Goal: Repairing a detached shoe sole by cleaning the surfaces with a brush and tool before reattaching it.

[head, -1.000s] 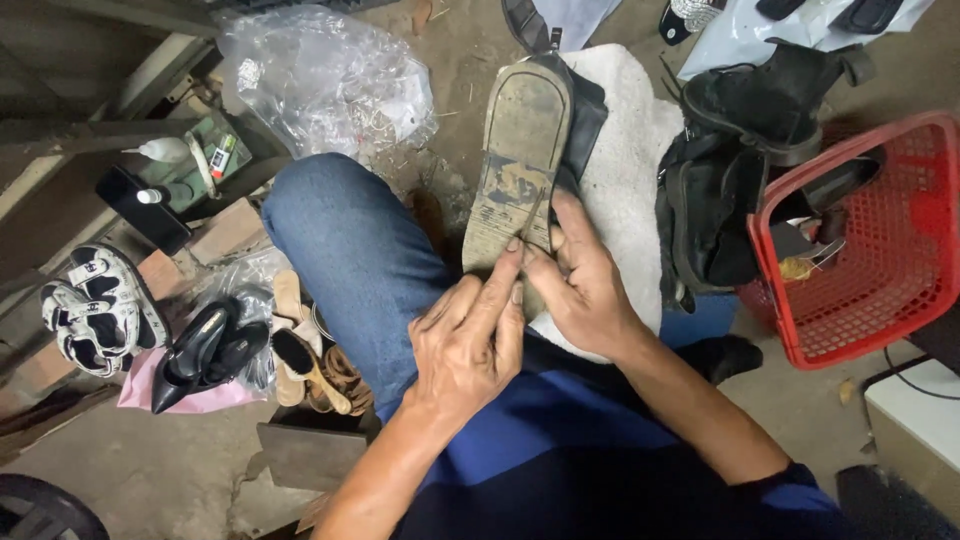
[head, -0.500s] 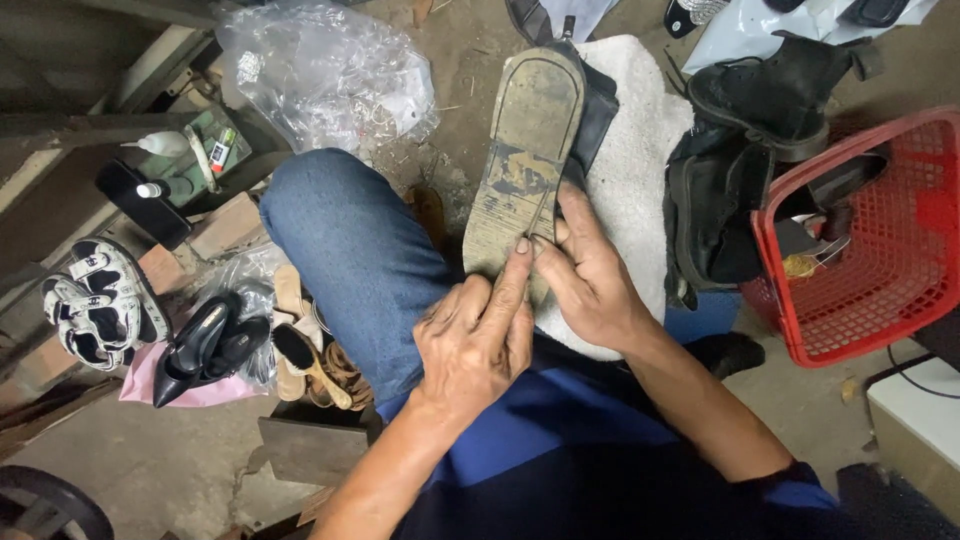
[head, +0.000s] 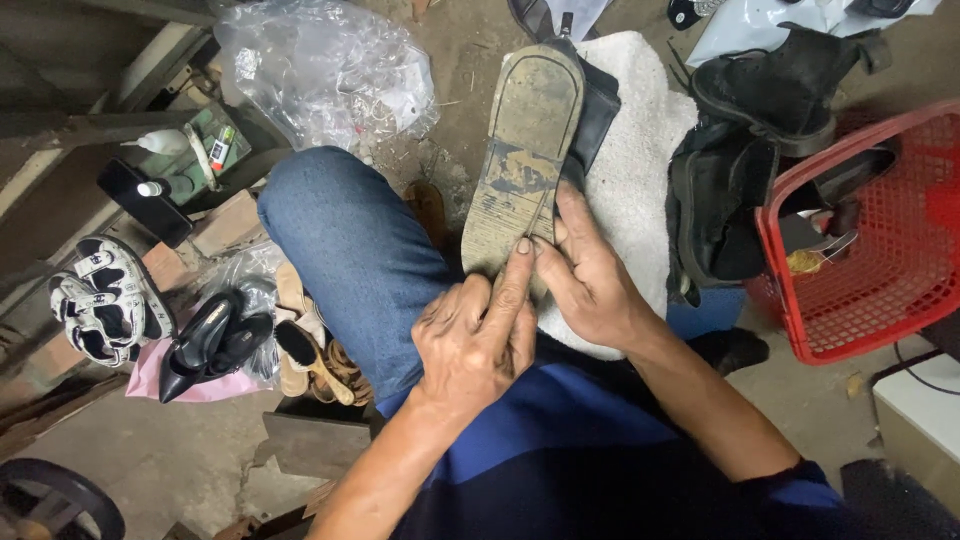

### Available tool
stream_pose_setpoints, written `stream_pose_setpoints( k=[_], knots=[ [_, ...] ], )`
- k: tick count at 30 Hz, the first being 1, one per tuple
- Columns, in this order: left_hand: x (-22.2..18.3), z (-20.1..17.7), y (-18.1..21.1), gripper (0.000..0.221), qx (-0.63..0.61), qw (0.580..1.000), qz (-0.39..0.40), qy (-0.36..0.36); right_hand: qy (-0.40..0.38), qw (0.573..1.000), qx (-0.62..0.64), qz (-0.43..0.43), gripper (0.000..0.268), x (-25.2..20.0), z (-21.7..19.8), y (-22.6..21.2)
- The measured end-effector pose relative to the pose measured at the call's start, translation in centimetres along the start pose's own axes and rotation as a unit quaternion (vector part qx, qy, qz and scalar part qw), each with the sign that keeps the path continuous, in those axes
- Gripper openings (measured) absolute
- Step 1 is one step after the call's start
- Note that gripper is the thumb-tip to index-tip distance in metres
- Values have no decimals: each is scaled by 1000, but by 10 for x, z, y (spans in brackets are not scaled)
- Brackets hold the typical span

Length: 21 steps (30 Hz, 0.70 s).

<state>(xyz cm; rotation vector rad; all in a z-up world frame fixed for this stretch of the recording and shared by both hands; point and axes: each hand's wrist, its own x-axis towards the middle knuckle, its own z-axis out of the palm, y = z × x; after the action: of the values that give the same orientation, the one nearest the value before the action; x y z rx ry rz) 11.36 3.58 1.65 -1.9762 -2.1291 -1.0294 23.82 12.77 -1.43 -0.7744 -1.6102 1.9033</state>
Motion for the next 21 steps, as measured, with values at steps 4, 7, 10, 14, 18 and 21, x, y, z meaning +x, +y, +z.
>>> stream_pose_setpoints(
  k=[4, 7, 10, 14, 18, 21],
  knots=[
    [6, 6, 0, 32, -1, 1000, -4, 5, -8, 1000, -18, -10, 55, 0, -8, 10],
    [9, 10, 0, 32, 4, 1000, -2, 20, -20, 999, -28, -18, 58, 1, -12, 17],
    [10, 14, 0, 33, 5, 1000, -1, 12, -22, 1000, -15, -6, 60, -4, -17, 29],
    [14, 18, -2, 33, 13, 1000, 2, 21, -21, 998, -51, -23, 60, -2, -18, 32],
    [17, 22, -4, 34, 14, 999, 6, 28, -15, 997, -77, -19, 62, -6, -21, 36],
    [21, 25, -3, 34, 20, 999, 0, 29, -11, 991, -131, -26, 59, -15, -30, 47]
  ],
)
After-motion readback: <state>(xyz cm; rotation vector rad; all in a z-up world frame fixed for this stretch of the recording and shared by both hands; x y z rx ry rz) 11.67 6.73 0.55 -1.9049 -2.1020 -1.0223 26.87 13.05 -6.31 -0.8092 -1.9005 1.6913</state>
